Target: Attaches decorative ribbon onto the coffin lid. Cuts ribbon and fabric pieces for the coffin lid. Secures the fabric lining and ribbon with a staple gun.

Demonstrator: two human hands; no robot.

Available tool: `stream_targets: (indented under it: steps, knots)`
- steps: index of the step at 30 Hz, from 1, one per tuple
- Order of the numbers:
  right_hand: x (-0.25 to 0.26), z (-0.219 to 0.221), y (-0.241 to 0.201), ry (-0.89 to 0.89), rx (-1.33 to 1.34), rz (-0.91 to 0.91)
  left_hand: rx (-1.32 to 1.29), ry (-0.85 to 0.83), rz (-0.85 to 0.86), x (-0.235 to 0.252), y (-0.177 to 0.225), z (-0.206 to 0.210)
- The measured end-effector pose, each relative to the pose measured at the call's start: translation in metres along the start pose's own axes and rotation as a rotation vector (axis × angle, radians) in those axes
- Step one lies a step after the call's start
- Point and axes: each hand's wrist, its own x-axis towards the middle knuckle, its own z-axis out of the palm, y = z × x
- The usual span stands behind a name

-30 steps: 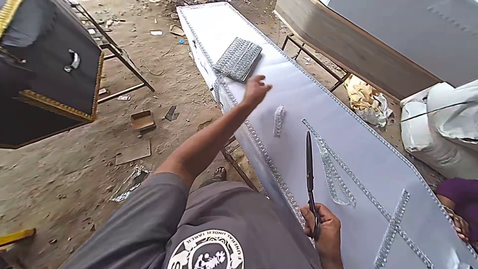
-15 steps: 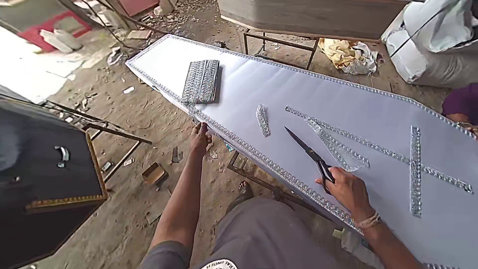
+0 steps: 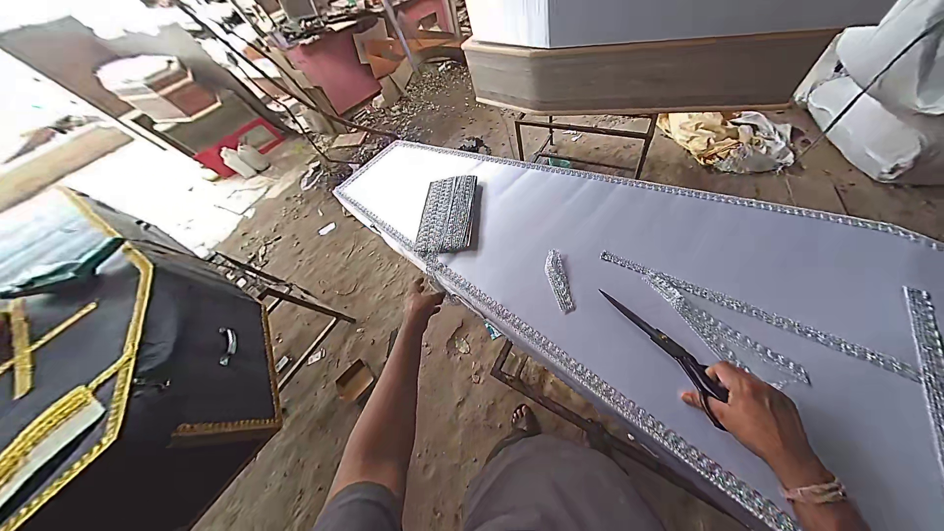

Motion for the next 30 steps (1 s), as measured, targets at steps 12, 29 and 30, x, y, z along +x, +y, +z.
stream_targets:
  steps: [12,29,30]
  knots:
    - [-0.005,-0.020,-0.005,-0.247,0.080,0.048,0.301,-0.520,0.057,-0.041,0.022,-0.039]
    - [-0.025,-0.034,0.051,0.521,0.184,-0.212,0.012,-0.232,0.631,-0.152,0.098,0.153]
    - [-0.028,-0.046,0.080,0.654,0.132,-0.071,0.047,-0.238,0.657,-0.168,0.088,0.158]
